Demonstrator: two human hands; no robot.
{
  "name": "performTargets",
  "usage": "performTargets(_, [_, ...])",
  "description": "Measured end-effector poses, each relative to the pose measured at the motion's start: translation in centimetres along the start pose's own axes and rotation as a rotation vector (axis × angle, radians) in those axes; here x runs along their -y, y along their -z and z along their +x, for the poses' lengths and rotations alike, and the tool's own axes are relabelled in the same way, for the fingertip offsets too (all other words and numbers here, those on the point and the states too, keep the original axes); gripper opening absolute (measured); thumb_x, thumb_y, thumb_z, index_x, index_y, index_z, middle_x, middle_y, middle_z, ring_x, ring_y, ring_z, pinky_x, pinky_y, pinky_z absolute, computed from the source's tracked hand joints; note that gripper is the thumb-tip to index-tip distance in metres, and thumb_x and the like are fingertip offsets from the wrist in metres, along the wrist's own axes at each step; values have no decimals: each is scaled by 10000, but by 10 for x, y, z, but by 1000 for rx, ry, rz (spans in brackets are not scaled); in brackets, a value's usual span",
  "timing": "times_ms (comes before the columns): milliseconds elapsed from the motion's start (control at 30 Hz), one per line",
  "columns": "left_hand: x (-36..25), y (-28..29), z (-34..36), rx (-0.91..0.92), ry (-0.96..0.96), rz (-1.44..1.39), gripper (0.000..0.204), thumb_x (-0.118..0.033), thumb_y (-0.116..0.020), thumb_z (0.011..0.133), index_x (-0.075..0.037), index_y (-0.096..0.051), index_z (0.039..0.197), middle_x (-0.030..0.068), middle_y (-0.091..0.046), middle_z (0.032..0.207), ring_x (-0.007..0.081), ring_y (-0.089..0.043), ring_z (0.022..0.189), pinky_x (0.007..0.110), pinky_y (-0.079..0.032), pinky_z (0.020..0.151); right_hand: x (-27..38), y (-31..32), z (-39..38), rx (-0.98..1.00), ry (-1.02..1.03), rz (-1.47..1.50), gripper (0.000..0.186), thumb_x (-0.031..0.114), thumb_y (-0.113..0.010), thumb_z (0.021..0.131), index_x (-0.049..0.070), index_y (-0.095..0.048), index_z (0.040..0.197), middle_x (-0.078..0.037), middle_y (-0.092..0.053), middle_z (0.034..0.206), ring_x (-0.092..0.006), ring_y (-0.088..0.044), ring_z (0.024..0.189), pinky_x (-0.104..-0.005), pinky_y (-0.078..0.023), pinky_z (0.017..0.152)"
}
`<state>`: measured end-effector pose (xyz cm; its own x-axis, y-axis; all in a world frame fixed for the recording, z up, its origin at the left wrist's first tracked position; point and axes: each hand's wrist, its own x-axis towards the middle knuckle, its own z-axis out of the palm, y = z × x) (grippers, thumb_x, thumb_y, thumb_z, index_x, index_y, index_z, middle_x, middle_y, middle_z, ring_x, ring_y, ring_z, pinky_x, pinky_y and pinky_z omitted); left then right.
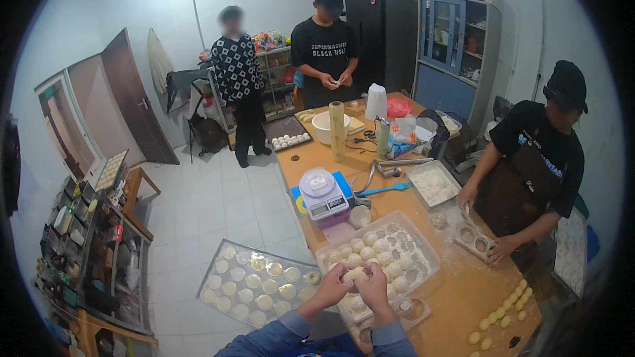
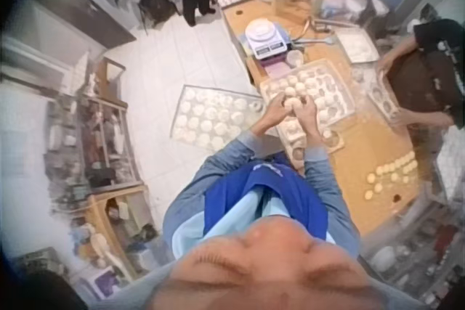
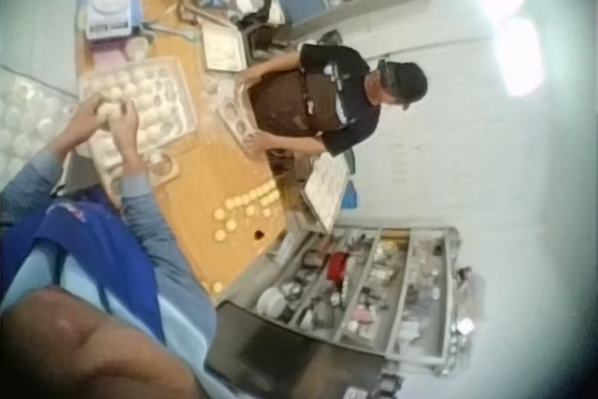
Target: The person picks up a tray of shaped dough and carries it through a kitchen, then uses a round cutter to shape portions of dough from a large container, placing the finished rings onto a second tray.
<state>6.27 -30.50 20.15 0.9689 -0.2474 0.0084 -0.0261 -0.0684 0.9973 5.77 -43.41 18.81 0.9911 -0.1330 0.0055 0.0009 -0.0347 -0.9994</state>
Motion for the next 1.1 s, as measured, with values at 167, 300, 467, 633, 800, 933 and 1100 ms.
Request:
performTargets(167, [5,-1,7,86,-33,-66,360,-34,-577,709,14,-489,1055,104,-575,935,159,-556,859,281,-450,747,12,-2,-2,-118,28,110,394,-47,-569,636,-31,-524,1028,-75,-515,888,-140,-516,817,-264,-448,723])
performTargets(300, [-11,-4,12,43,55,192,325,-71,-574,722,17,-503,1027,170,-570,971,241,-579,872,315,-453,761,-15,7,4,-112,124,-111,372,-54,-565,655,-32,-517,1023,-83,-524,907,-141,-519,825,-257,-448,727])
performTargets(467, [5,-14,8,-137,-257,463,358,-77,-569,714,8,-483,1052,213,-561,955,352,-558,861,403,-453,745,-17,4,9,-166,230,-408,344,-49,-579,682,-36,-510,1019,-85,-555,922,-149,-538,853,-259,-450,744])
performTargets(633, [20,-16,15,-17,-207,669,294,-98,-569,725,-6,-465,984,208,-567,902,381,-551,820,459,-442,704,-24,-7,5,-214,170,-123,268,-49,-536,735,-43,-517,1002,-101,-568,919,-154,-554,835,-250,-460,727])
performTargets(800, [4,-15,11,-186,-261,603,230,-118,-564,738,-24,-458,919,211,-566,851,388,-559,780,469,-445,670,-29,-2,12,-128,-27,-33,234,-51,-519,747,-39,-530,981,-111,-579,898,-164,-572,787,-257,-473,696])
performTargets(933, [7,-18,8,-213,-235,602,220,-118,-562,741,-28,-452,909,212,-568,832,392,-561,763,464,-449,648,-28,-6,12,-245,207,-148,217,-56,-503,753,-30,-542,964,-107,-587,846,-163,-582,734,-258,-486,622])
performTargets(1100, [-2,-15,15,-196,-210,657,184,-110,-548,746,-38,-459,891,211,-572,822,391,-562,737,463,-448,622,-26,-6,11,-206,264,-246,218,-33,-510,730,-39,-556,944,-118,-600,837,-171,-589,768,-285,-478,659])
